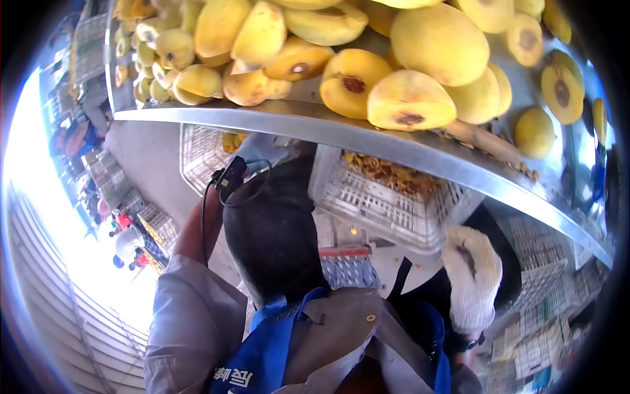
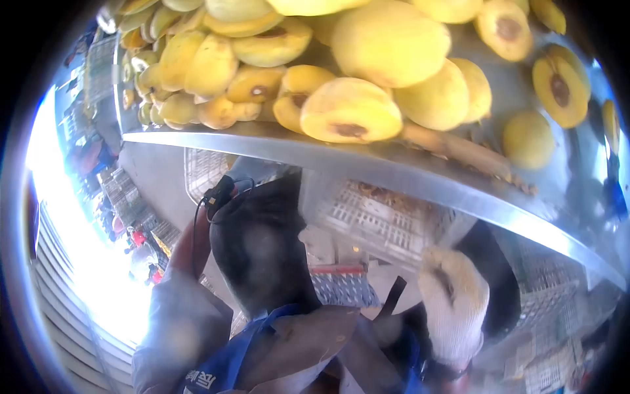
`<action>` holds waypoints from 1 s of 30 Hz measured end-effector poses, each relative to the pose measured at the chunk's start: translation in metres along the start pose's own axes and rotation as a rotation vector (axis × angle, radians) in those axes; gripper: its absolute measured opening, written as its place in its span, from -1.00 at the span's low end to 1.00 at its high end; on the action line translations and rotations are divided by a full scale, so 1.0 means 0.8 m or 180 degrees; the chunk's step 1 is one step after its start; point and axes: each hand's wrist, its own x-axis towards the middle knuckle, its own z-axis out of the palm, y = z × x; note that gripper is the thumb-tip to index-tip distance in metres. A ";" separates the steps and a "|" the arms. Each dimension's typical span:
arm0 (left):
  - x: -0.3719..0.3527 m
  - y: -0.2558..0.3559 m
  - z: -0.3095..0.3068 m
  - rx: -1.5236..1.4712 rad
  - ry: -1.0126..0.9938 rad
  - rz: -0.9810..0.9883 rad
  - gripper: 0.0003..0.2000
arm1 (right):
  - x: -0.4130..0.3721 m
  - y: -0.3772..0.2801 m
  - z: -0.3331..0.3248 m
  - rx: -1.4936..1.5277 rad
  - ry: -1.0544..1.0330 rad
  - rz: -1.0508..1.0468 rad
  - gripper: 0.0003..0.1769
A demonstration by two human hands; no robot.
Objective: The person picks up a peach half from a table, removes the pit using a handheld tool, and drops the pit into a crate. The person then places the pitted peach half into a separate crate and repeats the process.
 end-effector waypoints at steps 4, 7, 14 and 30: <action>-0.041 0.042 -0.045 -0.0400 0.0165 -0.0649 -0.25 | -0.005 0.007 0.025 -0.0185 0.0072 -0.0858 -0.78; -0.050 0.011 -0.024 -0.0859 0.0416 -0.0262 -0.37 | -0.028 0.003 0.038 -0.0199 0.0151 -0.0974 -0.81; -0.158 0.051 0.052 -0.1006 0.1540 0.0325 -0.56 | -0.086 0.028 0.086 -0.0493 0.0510 -0.1639 -0.82; -0.267 -0.165 0.229 0.0163 0.2932 -0.1175 -0.72 | -0.159 0.079 0.123 -0.0290 0.0464 -0.2157 -0.83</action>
